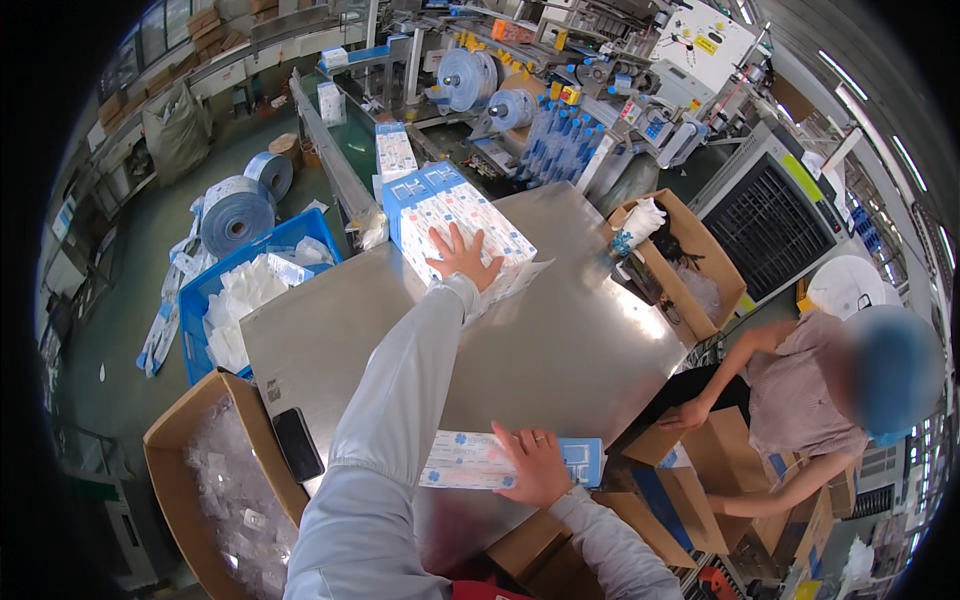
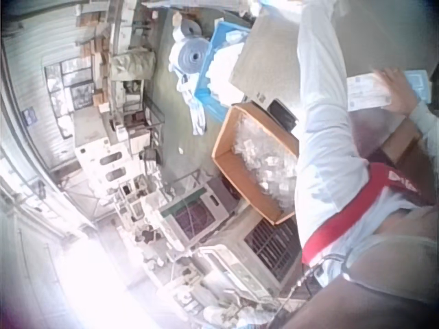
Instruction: The person picks up multiple tissue packs from a table, stacks them, and places them into a cardboard box. The person then moves the box onto a conveyor belt and repeats the process with additional boxes.
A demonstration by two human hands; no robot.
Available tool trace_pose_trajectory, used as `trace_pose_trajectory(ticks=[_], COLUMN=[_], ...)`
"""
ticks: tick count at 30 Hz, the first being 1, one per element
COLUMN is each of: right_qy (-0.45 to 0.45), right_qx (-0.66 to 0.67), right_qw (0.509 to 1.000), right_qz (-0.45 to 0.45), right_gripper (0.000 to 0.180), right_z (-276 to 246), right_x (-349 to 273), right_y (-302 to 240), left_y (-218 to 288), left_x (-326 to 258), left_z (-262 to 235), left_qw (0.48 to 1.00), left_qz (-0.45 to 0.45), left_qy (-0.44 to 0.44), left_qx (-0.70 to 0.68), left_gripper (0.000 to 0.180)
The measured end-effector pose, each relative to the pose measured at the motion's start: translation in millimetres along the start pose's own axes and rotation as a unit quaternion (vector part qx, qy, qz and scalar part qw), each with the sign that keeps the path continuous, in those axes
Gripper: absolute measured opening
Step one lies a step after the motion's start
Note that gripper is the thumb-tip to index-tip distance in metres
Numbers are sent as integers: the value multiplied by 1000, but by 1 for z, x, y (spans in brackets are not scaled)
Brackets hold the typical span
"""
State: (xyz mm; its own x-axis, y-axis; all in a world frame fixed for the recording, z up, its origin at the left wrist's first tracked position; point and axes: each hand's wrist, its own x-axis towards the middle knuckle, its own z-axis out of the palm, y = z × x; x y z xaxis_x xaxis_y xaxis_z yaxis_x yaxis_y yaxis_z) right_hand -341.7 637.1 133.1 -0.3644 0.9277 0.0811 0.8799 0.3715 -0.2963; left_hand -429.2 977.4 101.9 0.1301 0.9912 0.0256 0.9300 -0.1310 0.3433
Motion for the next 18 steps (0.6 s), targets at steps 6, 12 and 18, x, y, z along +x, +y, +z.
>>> trace_pose_trajectory(ticks=[6,12,18], right_qy=[7,24,219], right_qx=[-17,-46,-92], right_qw=[1000,997,971], right_qz=[-4,-63,-21], right_gripper=[97,87,54], right_z=[-5,-101,-148], right_x=[-30,-117,-253], right_y=[8,-47,-64], left_y=[-40,-78,-62], left_x=[-67,-239,-181], left_z=[11,-36,-18], left_qw=[987,943,995], left_qz=[155,328,-101], left_qy=[6,5,-11], left_qx=[-44,-47,14], left_gripper=[57,61,127])
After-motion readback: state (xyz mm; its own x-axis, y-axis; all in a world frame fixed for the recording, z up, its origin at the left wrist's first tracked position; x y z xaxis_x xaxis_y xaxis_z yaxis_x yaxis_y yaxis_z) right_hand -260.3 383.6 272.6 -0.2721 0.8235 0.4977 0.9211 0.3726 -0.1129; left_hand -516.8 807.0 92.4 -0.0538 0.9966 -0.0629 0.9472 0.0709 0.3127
